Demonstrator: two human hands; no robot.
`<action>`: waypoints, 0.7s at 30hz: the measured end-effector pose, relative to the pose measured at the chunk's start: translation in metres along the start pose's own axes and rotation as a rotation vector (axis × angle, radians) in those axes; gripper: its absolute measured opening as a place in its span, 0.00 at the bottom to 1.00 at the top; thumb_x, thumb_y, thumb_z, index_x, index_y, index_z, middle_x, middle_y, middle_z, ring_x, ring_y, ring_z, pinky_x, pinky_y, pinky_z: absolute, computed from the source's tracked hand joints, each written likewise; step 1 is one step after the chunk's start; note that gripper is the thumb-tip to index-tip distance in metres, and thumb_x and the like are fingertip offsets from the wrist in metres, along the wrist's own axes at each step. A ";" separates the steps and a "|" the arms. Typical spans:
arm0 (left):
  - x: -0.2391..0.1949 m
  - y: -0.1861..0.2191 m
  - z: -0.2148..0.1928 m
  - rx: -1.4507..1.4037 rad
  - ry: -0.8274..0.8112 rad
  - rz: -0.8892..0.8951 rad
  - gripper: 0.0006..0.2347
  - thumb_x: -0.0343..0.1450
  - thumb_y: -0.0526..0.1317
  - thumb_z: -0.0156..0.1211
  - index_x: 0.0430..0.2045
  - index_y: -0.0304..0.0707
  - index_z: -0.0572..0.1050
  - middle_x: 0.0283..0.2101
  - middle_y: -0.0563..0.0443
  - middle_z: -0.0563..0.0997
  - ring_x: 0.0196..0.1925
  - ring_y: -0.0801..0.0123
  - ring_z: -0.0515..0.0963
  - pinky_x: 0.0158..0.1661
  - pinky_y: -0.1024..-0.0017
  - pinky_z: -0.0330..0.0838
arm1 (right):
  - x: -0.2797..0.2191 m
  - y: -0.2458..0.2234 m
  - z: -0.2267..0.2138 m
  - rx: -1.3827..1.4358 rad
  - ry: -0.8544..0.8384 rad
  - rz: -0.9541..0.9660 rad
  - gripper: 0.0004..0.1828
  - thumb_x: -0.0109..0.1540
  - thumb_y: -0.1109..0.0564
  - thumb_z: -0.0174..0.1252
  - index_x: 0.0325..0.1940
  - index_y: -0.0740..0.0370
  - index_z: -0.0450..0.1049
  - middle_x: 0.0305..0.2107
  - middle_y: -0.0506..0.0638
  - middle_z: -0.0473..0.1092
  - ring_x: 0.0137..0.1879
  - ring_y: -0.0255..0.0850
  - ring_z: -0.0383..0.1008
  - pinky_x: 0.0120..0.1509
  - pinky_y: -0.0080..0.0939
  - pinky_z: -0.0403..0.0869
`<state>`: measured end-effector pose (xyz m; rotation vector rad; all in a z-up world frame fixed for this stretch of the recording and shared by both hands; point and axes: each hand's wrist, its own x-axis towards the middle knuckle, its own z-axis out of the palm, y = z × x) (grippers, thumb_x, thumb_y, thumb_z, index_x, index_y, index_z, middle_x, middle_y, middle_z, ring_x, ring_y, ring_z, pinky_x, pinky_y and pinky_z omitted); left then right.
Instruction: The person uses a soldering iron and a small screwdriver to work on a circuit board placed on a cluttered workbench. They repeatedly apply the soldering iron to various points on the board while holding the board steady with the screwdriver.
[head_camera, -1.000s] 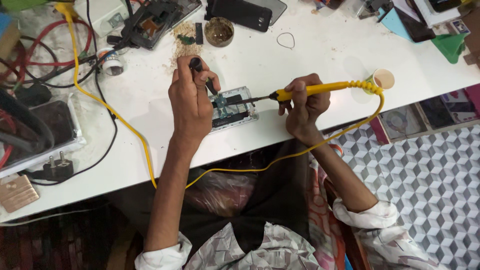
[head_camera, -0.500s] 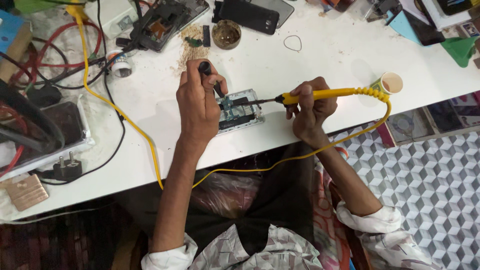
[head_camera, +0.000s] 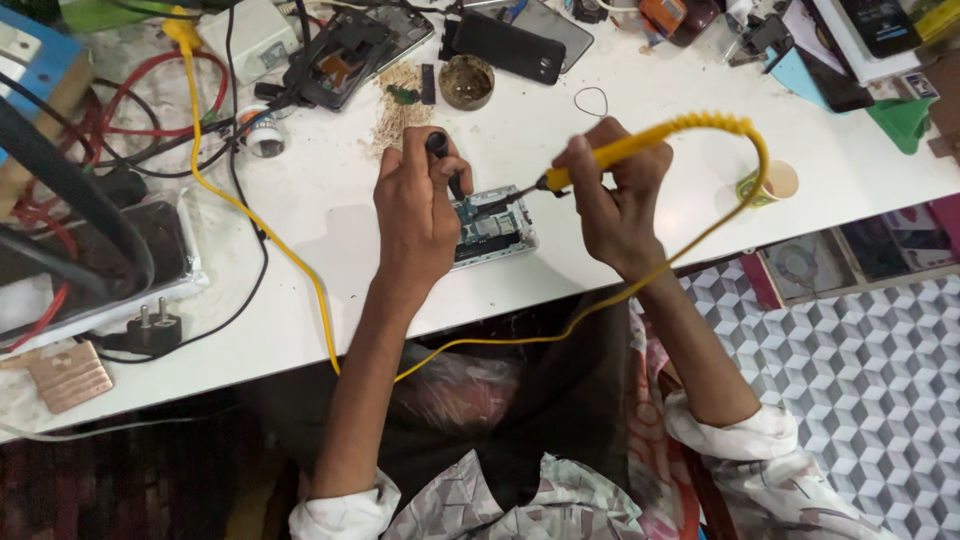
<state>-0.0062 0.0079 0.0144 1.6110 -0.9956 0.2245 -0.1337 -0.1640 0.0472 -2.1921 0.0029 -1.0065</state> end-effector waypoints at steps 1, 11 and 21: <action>0.000 0.000 0.000 -0.006 0.000 0.003 0.05 0.77 0.29 0.43 0.44 0.36 0.66 0.27 0.52 0.80 0.29 0.63 0.75 0.47 0.65 0.61 | 0.006 -0.007 0.001 -0.020 -0.013 0.023 0.21 0.77 0.55 0.52 0.34 0.69 0.75 0.23 0.50 0.71 0.24 0.32 0.69 0.29 0.33 0.66; 0.000 0.001 -0.002 0.042 0.027 0.044 0.03 0.81 0.32 0.43 0.43 0.38 0.66 0.25 0.56 0.80 0.28 0.66 0.77 0.49 0.65 0.58 | 0.033 -0.044 0.013 -0.116 0.014 -0.002 0.21 0.73 0.61 0.59 0.26 0.71 0.70 0.16 0.49 0.63 0.19 0.34 0.62 0.26 0.38 0.57; 0.004 0.006 -0.003 0.043 0.044 0.053 0.04 0.79 0.35 0.42 0.42 0.38 0.67 0.25 0.56 0.80 0.28 0.68 0.78 0.49 0.63 0.54 | 0.017 -0.025 0.014 0.072 0.138 0.244 0.19 0.73 0.55 0.57 0.29 0.66 0.71 0.17 0.45 0.67 0.19 0.27 0.62 0.22 0.33 0.59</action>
